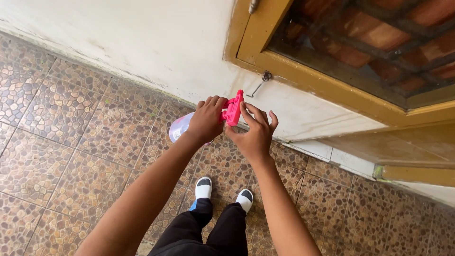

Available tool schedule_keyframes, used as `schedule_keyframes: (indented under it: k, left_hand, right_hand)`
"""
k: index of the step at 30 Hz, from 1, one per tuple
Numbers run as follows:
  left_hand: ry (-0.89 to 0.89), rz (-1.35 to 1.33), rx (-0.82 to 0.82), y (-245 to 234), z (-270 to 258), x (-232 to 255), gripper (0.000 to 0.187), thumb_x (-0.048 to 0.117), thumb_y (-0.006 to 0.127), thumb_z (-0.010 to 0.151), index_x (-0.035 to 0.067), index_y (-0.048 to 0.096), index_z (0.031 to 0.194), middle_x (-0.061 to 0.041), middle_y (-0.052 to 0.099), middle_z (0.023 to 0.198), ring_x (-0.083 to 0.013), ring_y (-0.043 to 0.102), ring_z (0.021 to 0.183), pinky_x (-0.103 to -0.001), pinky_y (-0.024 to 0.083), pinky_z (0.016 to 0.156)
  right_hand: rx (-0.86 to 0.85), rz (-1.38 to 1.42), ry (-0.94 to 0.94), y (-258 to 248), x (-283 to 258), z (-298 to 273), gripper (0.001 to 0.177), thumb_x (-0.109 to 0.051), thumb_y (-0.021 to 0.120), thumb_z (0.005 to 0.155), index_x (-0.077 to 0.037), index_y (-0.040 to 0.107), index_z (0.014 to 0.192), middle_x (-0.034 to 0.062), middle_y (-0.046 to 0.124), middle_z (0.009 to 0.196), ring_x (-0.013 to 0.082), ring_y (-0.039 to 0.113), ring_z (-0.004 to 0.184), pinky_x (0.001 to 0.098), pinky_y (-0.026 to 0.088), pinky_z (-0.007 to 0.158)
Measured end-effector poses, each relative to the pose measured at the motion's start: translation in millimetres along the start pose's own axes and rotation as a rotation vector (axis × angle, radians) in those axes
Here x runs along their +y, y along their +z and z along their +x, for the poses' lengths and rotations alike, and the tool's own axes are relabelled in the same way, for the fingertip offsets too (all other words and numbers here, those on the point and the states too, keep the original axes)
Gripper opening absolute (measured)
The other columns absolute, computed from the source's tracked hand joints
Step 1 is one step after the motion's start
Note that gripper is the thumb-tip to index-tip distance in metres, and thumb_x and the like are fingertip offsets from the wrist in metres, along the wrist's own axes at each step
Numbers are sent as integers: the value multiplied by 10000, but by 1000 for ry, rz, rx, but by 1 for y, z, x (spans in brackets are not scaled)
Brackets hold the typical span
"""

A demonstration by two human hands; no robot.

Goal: Clean the window glass and frame using a spray cleaner and a cloth.

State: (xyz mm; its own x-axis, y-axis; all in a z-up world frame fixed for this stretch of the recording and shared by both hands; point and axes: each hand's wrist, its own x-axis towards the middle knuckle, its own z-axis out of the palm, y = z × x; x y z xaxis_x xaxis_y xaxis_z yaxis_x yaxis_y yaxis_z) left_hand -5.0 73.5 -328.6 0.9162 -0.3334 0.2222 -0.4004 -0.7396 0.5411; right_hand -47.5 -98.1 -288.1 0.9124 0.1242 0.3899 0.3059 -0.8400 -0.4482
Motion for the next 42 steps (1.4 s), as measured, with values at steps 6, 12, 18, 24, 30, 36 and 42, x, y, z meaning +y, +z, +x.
schedule_keyframes:
  k: [6, 12, 18, 24, 30, 36, 42]
  left_hand:
    - [5, 26, -162, 22, 7, 23, 455, 82, 676, 808, 89, 549, 1245, -89, 608, 1169, -286, 572, 1160, -425, 418, 966]
    - [171, -134, -102, 59, 20, 64, 478, 59, 664, 783, 71, 555, 1248, -94, 619, 1171, -299, 584, 1131, -434, 422, 933]
    - [237, -138, -210, 92, 25, 110, 493, 109, 694, 775, 69, 559, 1248, -117, 615, 1168, -311, 578, 1139, -437, 421, 938]
    - [354, -241, -243, 111, 35, 151, 549, 107, 715, 744, 71, 559, 1269, -116, 617, 1165, -312, 581, 1144, -431, 418, 946]
    - [453, -219, -337, 126, 37, 195, 558, 111, 734, 735, 71, 563, 1265, -118, 618, 1182, -309, 575, 1161, -430, 419, 991]
    - [501, -247, -385, 151, 32, 232, 617, 104, 757, 654, 70, 577, 1243, -130, 625, 1177, -318, 580, 1175, -437, 426, 995]
    - [537, -308, -365, 153, 34, 241, 651, 129, 803, 678, 55, 555, 1276, -147, 617, 1187, -339, 571, 1169, -449, 424, 968]
  right_hand:
    - [31, -28, 69, -14, 22, -24, 653, -375, 859, 726, -77, 712, 1289, 33, 673, 1314, 171, 622, 1204, 506, 208, 1188]
    - [52, -85, 157, -53, 46, -49, 694, -371, 867, 712, -88, 698, 1323, 47, 669, 1312, 177, 617, 1204, 523, 199, 1175]
    - [94, -127, 276, -87, 69, -83, 737, -383, 876, 711, -81, 678, 1353, 46, 670, 1313, 172, 618, 1204, 511, 216, 1164]
    - [161, -215, 322, -116, 86, -106, 704, -371, 876, 712, -76, 667, 1317, 61, 656, 1323, 185, 596, 1241, 511, 224, 1156]
    - [229, -261, 421, -147, 90, -135, 769, -355, 881, 689, -62, 656, 1364, 69, 654, 1328, 176, 583, 1234, 513, 221, 1153]
    - [256, -334, 506, -171, 105, -159, 760, -362, 881, 683, -84, 656, 1354, 41, 663, 1304, 158, 606, 1200, 507, 226, 1154]
    - [252, -348, 546, -178, 105, -166, 753, -342, 879, 672, -87, 666, 1348, 42, 662, 1319, 151, 606, 1200, 508, 221, 1169]
